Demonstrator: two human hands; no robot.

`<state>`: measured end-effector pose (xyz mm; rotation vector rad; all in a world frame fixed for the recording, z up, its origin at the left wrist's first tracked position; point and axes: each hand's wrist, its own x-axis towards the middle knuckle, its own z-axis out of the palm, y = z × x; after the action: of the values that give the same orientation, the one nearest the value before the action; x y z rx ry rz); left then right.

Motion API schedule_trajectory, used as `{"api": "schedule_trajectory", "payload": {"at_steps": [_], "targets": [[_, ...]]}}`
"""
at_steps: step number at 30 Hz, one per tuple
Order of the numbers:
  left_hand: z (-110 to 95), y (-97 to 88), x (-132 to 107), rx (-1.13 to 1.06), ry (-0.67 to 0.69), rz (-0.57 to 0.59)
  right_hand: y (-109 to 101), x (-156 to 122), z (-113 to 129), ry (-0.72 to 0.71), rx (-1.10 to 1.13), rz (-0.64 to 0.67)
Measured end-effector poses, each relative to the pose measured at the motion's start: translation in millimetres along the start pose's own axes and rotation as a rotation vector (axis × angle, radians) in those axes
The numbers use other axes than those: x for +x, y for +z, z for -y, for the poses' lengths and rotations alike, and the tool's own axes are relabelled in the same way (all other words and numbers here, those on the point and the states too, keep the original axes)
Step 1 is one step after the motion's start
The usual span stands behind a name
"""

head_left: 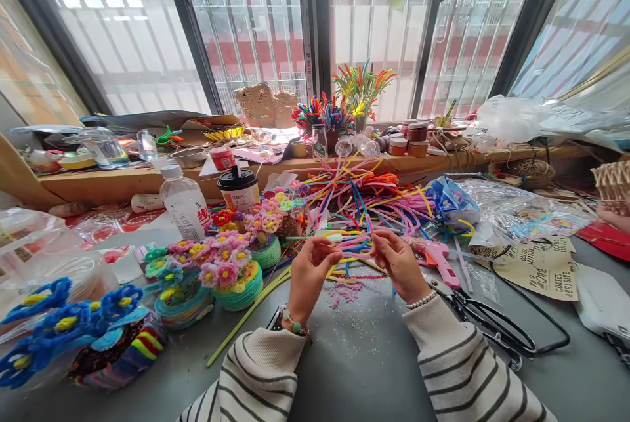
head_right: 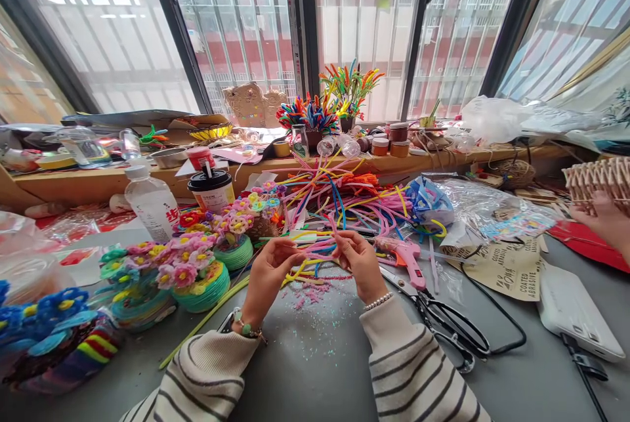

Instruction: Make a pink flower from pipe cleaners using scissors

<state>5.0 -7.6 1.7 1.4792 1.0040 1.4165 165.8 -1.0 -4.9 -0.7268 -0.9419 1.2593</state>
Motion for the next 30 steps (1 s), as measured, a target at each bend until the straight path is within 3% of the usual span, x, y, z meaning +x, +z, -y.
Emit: {"api": "schedule_trajectory", "payload": {"at_steps": [10,30], "targets": [[0.0,0.1,-3.3,0.16,0.171,-0.055,-1.4,-4.7,1.0,-0.162,-0.514,0.174],[-1.4,-0.6,-3.7,0.23,0.2,0.011,-2.5,-6.6,-1.0,-0.301,-0.788,0.261]]}}
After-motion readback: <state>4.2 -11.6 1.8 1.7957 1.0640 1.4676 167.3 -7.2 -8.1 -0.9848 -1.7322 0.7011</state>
